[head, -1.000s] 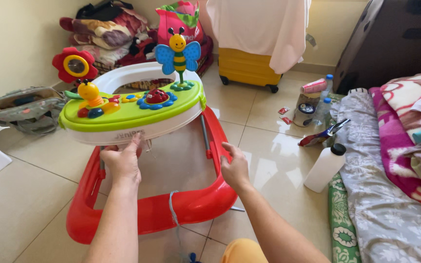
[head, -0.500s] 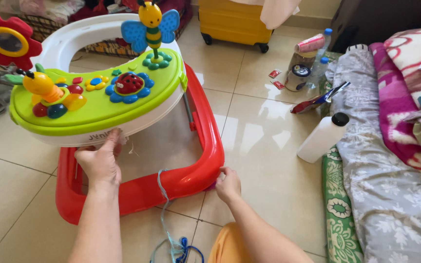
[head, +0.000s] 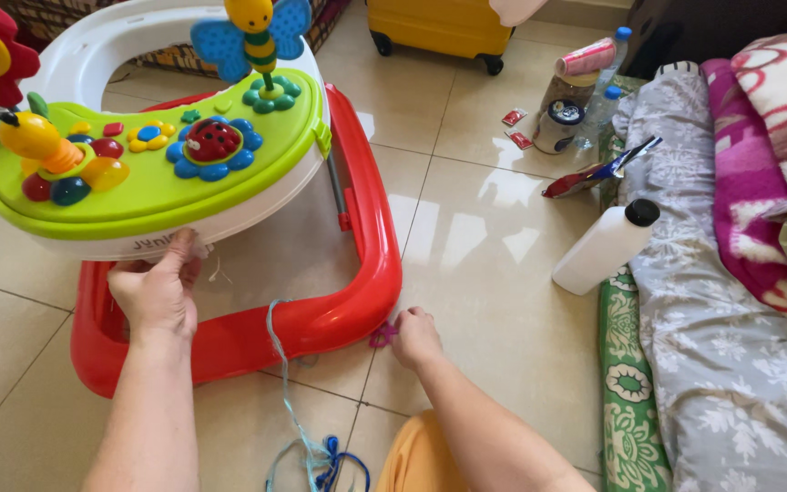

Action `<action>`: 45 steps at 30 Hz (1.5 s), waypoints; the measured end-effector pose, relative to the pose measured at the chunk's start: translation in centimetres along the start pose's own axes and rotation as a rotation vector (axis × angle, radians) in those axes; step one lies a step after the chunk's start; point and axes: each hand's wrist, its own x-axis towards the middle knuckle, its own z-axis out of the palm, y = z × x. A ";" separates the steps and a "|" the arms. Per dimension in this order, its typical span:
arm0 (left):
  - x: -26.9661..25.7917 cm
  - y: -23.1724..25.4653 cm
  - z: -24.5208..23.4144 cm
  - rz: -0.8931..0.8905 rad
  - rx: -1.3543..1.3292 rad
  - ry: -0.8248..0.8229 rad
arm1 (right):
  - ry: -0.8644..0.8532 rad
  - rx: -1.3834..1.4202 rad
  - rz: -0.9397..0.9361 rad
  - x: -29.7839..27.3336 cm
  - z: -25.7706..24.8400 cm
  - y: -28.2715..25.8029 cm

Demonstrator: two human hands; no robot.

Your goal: The person assembles a baby walker by attaching the red base to the white seat unit and securing it with a blue string. They then use pink scissors to trim the excess string.

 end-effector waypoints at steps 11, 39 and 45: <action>0.9 -2.3 -2.0 -0.061 -0.019 -0.006 | -0.015 -0.291 -0.042 1.1 0.8 1.4; -1.0 -1.2 -6.8 -0.144 -0.051 -0.045 | 0.425 0.811 -0.188 1.9 -14.1 -13.3; -2.6 -0.7 -7.5 -0.161 -0.017 -0.056 | 0.131 1.131 -0.288 -0.3 -17.7 -16.9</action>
